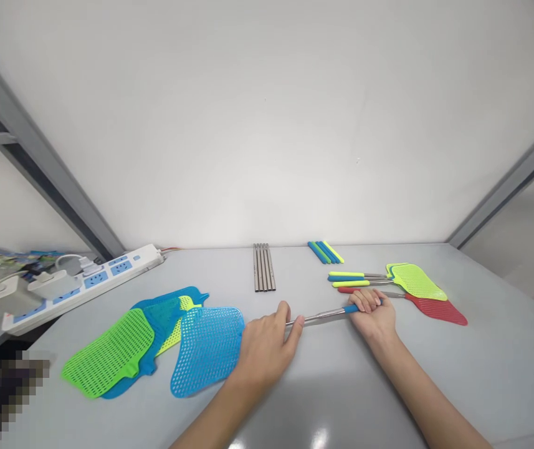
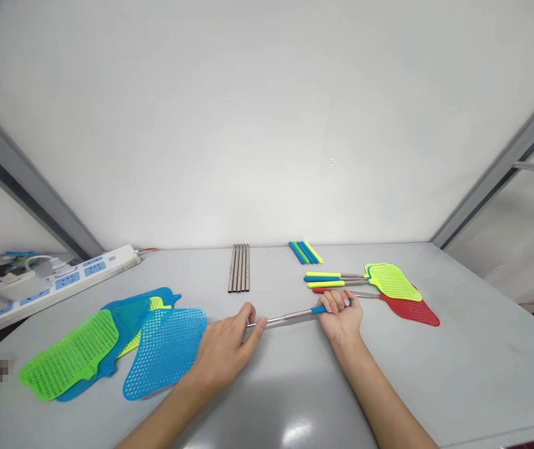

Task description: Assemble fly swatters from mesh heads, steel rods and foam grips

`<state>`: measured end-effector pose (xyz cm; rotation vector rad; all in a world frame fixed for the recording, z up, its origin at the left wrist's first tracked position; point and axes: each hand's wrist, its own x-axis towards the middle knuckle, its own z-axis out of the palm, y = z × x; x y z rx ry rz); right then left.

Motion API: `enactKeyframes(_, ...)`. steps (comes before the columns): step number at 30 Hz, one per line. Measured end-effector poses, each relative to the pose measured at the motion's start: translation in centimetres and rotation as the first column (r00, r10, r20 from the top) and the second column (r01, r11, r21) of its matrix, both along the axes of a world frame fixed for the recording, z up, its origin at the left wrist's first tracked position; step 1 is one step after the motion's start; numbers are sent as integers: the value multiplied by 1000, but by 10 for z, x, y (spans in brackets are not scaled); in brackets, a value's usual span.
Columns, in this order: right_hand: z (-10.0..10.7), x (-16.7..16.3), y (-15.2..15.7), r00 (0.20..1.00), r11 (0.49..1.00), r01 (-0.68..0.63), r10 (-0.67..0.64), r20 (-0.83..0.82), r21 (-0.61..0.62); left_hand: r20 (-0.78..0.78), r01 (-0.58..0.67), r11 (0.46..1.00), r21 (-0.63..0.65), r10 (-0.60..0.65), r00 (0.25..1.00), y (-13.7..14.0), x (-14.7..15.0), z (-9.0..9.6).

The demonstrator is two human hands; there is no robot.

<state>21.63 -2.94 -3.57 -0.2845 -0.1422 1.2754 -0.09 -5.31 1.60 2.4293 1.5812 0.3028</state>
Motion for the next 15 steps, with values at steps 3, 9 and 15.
enactKeyframes(3,2,1,0,1000,1000,-1,1,-21,-14,-5,-24,1000,-14,24,1000,0,2,-2)
enactKeyframes(9,4,6,0,1000,1000,-11,10,21,21,15,5,999,-45,-4,1000,0,5,-9)
enactKeyframes(15,1,1,1,1000,999,8,-9,-30,-32,-36,53,998,-31,-55,998,4,1,-12)
